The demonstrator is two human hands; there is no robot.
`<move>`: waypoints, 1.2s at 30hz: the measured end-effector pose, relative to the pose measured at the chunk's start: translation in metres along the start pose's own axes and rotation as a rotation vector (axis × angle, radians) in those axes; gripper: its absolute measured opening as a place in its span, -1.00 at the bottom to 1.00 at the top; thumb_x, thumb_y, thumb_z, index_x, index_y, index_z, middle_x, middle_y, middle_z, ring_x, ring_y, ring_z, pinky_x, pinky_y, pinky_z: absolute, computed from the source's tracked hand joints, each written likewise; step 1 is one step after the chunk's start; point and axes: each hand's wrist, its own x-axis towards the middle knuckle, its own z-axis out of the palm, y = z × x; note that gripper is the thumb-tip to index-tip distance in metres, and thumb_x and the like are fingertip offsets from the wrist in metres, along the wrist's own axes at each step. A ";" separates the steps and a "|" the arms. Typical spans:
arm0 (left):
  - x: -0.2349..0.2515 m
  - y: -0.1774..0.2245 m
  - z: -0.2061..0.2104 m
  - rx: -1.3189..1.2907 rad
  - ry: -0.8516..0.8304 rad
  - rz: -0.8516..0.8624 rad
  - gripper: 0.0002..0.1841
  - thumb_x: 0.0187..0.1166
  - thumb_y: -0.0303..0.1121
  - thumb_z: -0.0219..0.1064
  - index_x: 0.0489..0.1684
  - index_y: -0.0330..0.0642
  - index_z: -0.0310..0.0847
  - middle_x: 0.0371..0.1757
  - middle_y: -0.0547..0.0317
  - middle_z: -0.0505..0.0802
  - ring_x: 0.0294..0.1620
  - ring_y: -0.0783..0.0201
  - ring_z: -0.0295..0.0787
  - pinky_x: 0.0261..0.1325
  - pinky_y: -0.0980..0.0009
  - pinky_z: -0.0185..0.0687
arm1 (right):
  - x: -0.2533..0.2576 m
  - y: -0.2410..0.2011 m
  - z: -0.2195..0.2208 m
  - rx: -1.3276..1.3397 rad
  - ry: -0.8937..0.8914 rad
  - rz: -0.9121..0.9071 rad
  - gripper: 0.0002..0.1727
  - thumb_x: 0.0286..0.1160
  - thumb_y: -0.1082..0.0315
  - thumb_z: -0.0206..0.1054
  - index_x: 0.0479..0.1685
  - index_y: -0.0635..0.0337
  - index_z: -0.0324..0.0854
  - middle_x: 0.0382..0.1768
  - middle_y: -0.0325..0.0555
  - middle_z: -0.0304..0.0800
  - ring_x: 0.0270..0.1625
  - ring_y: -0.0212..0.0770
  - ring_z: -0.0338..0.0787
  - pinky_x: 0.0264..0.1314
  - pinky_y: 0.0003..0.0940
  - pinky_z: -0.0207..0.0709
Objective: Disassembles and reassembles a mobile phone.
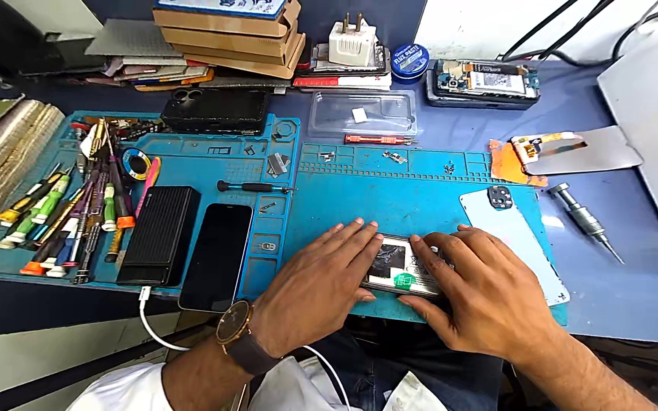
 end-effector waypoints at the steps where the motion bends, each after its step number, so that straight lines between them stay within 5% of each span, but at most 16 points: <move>1: 0.001 0.000 -0.001 0.003 0.002 0.002 -0.28 0.71 0.11 0.14 0.75 -0.19 0.32 0.80 0.06 0.39 0.86 0.12 0.13 0.87 0.14 0.04 | 0.001 0.001 -0.001 0.004 0.004 -0.006 -0.14 0.59 -0.36 -0.03 0.35 0.27 0.71 0.09 0.17 0.83 0.13 0.18 0.79 0.41 0.16 0.52; 8: 0.010 -0.003 -0.008 0.023 0.047 -0.002 -0.50 0.71 -0.25 0.20 0.64 -0.15 0.48 0.65 0.10 0.60 0.72 0.17 0.42 0.77 0.22 0.28 | 0.009 0.007 -0.008 0.066 0.015 -0.001 -0.25 0.67 -0.25 -0.10 0.18 0.18 0.82 0.00 0.02 0.90 0.06 0.07 0.84 0.30 0.09 0.61; 21: 0.010 -0.002 -0.011 0.025 0.011 -0.013 -0.48 0.75 -0.14 0.17 0.65 -0.14 0.47 0.66 0.12 0.59 0.73 0.18 0.40 0.77 0.23 0.27 | 0.007 0.008 -0.011 0.094 0.000 0.041 -0.27 0.67 -0.30 -0.06 0.17 0.10 0.83 0.02 -0.05 0.90 0.08 0.02 0.82 0.23 0.02 0.62; 24: 0.010 -0.002 -0.010 0.021 0.008 -0.007 -0.47 0.75 -0.13 0.17 0.66 -0.14 0.46 0.67 0.10 0.57 0.74 0.17 0.37 0.78 0.22 0.24 | 0.006 0.005 -0.012 0.170 -0.034 0.118 -0.24 0.57 -0.38 0.01 0.22 0.04 0.83 0.16 -0.09 0.85 0.18 -0.02 0.77 0.18 -0.03 0.60; 27: 0.008 -0.003 -0.008 -0.029 0.013 -0.010 -0.46 0.73 -0.17 0.18 0.67 -0.16 0.44 0.69 0.07 0.54 0.76 0.14 0.34 0.80 0.18 0.21 | 0.004 0.005 -0.013 0.232 -0.109 0.181 -0.20 0.44 -0.46 0.12 0.35 -0.03 0.76 0.38 -0.14 0.76 0.40 -0.06 0.69 0.35 -0.05 0.59; 31: 0.008 -0.005 -0.008 -0.079 0.026 -0.014 -0.43 0.76 0.01 0.13 0.66 -0.11 0.47 0.68 0.10 0.56 0.75 0.17 0.36 0.81 0.17 0.20 | 0.006 0.009 -0.011 0.198 -0.119 0.142 -0.39 0.40 -0.12 0.27 0.36 0.00 0.72 0.24 -0.15 0.78 0.29 -0.03 0.72 0.25 -0.05 0.62; 36: 0.009 -0.007 -0.010 -0.163 0.092 -0.062 -0.45 0.76 0.07 0.10 0.57 -0.03 0.57 0.63 0.16 0.61 0.72 0.20 0.41 0.79 0.21 0.24 | 0.003 0.010 -0.007 0.177 -0.052 0.139 -0.54 0.49 0.16 0.15 0.28 -0.02 0.80 0.25 -0.19 0.85 0.26 -0.06 0.80 0.12 -0.10 0.71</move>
